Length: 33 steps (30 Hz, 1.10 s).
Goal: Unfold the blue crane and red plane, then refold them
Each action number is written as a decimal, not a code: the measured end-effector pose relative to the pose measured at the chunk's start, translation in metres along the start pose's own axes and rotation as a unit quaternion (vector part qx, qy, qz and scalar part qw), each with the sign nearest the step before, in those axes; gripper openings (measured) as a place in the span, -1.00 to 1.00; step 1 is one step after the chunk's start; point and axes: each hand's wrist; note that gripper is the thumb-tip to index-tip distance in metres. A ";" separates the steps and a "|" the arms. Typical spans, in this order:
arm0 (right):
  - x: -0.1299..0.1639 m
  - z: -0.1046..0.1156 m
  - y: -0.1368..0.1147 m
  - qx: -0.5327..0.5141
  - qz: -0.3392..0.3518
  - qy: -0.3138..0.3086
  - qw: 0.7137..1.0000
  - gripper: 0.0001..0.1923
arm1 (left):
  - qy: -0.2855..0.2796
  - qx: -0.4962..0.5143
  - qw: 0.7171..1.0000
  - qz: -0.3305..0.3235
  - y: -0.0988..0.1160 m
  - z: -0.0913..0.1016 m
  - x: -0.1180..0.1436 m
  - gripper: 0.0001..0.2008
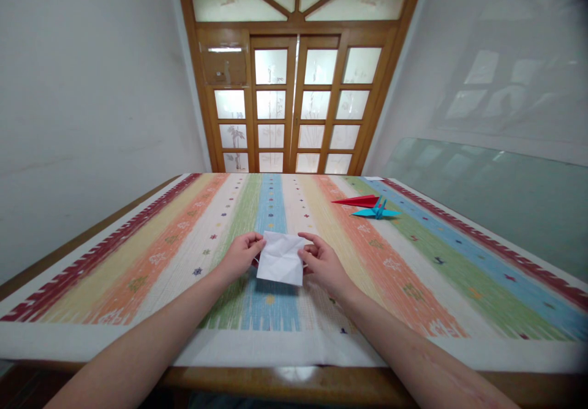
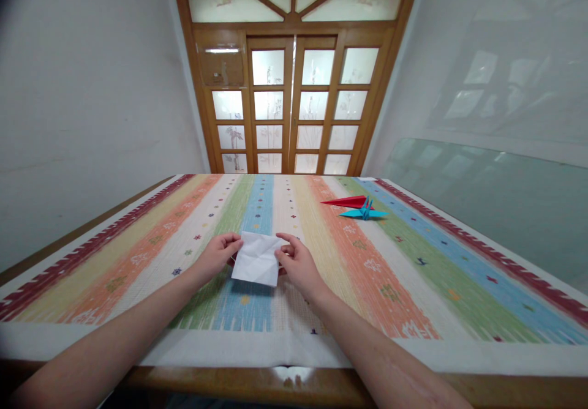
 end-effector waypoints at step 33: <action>0.005 -0.004 0.006 0.068 0.058 -0.033 0.995 -0.73 | -0.061 0.089 0.992 0.070 -0.010 -0.021 0.007 -0.48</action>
Point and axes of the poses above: each hand's wrist, its own x-axis away from the middle knuckle, its own z-axis out of the back of the hand, y = z × x, and after that the axes turned 13 degrees about -x, right-handed
